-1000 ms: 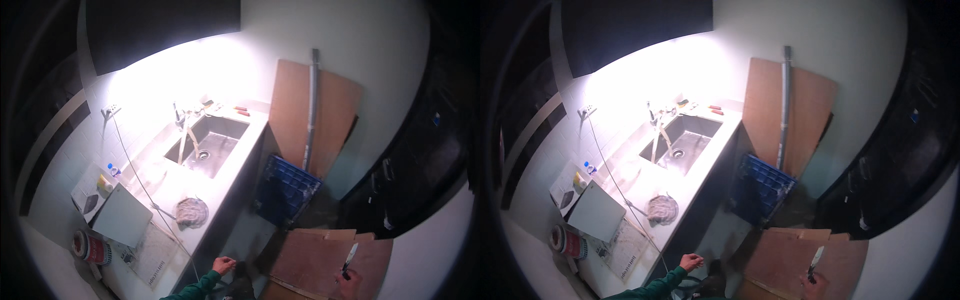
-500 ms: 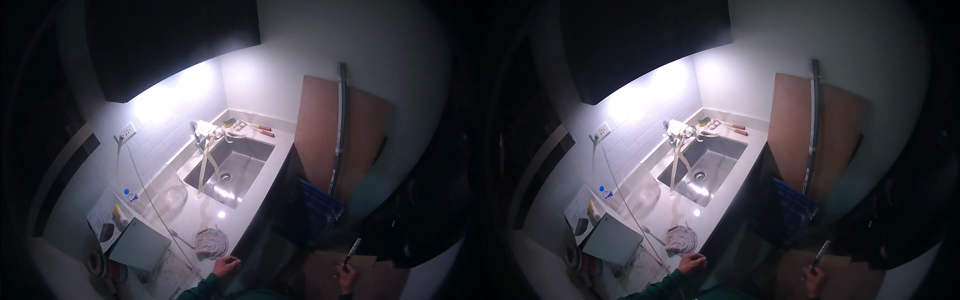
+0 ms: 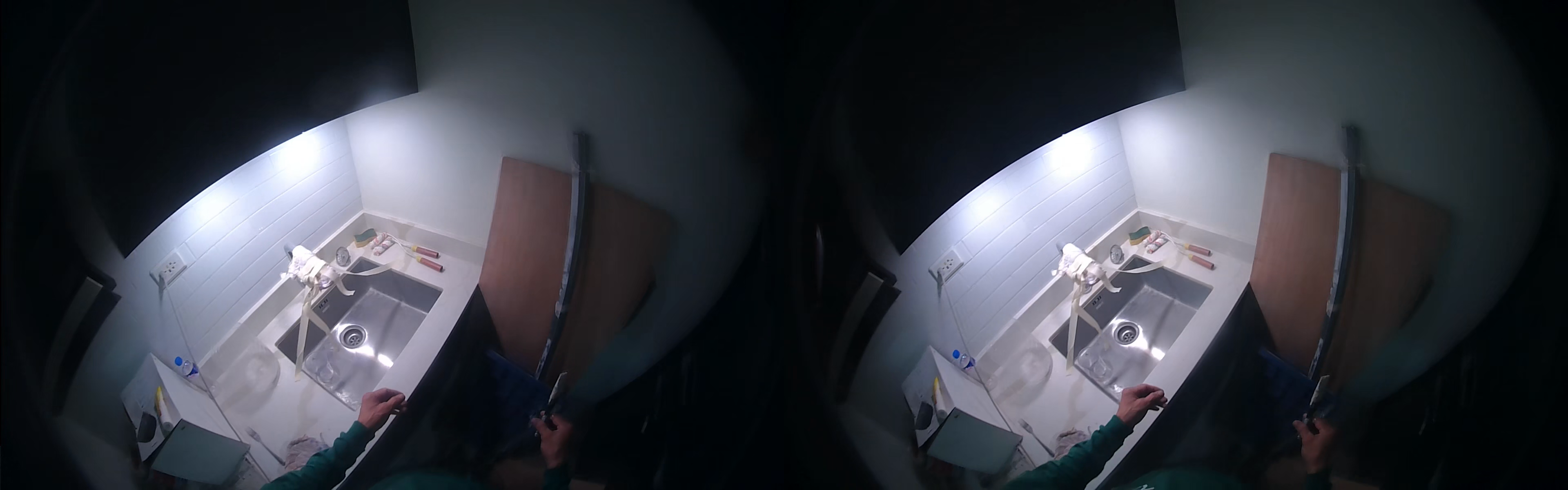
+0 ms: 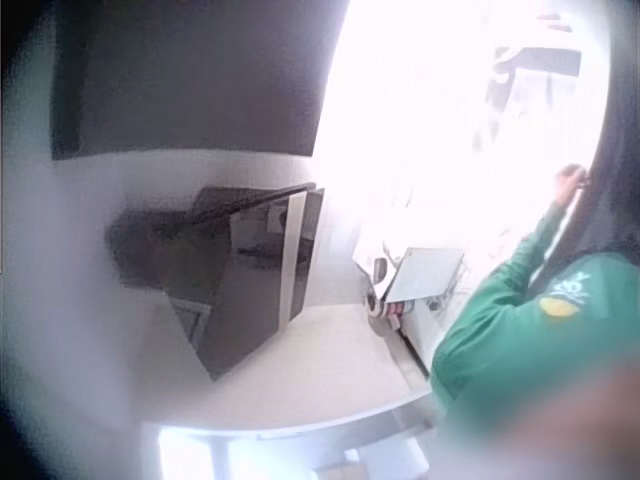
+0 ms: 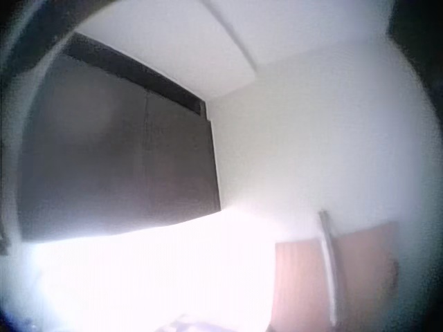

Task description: The person moves a stepladder, picks up a paint bucket, and opens it to reveal paint. They then walk to a kitchen area, rinse a paint roller in the sink, and return to the main room to wipe a wooden cabinet with a cloth.

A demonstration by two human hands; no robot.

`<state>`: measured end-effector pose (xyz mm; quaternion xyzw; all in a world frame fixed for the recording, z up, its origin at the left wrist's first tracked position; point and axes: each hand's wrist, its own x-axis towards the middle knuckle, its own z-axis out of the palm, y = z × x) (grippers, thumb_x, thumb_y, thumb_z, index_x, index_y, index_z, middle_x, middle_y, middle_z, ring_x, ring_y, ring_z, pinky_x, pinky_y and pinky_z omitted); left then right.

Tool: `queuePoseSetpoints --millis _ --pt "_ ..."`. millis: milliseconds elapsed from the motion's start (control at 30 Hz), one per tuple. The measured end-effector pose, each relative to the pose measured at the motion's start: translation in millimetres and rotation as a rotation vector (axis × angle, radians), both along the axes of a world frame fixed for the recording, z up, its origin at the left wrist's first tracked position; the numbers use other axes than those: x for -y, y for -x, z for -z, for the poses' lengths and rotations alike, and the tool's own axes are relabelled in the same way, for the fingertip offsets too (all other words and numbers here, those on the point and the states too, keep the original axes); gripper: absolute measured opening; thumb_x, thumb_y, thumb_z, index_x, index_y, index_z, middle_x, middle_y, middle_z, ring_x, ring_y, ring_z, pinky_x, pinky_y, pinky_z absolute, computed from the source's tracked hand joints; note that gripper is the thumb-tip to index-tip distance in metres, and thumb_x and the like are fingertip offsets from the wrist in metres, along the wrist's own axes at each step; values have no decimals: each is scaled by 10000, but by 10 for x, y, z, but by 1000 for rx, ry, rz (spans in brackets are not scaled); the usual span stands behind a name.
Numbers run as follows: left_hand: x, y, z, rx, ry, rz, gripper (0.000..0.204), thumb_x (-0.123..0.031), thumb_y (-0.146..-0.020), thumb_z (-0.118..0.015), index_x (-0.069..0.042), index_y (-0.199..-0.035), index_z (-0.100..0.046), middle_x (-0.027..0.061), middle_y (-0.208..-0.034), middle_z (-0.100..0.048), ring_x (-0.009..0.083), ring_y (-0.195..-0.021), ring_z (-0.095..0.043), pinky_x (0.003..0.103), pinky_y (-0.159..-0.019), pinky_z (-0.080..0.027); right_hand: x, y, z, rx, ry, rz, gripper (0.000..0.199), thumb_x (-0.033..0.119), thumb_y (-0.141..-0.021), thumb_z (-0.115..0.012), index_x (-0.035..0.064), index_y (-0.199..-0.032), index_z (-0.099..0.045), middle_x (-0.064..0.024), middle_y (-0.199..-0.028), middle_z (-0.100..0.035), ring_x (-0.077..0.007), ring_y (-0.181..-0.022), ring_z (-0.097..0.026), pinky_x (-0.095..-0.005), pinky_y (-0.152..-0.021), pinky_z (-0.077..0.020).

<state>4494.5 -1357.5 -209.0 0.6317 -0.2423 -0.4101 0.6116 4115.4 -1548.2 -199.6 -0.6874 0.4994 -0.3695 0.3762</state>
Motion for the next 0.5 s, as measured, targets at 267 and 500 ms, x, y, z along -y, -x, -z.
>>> queuePoseSetpoints --millis 267,500 --pt "1998 -1142 440 47 -30 -58 261 -199 -872 -661 45 -957 -693 115 -816 -716 194 -703 -710 284 -593 -539 434 -105 -221 -371 59 -22 272 262 -836 -738 -3 -866 -687 -79 -725 -641 -203 -637 -566 -359 -628 -454" --pt "4098 -2409 785 209 -122 -394 243 -168 -757 -636 73 -760 -658 160 -670 -695 280 -649 -709 389 -669 -573 27 -234 -594 -388 -32 272 259 260 -857 -744 9 -915 -714 -145 -707 -655 -271 -605 -567 -383 -606 -459"
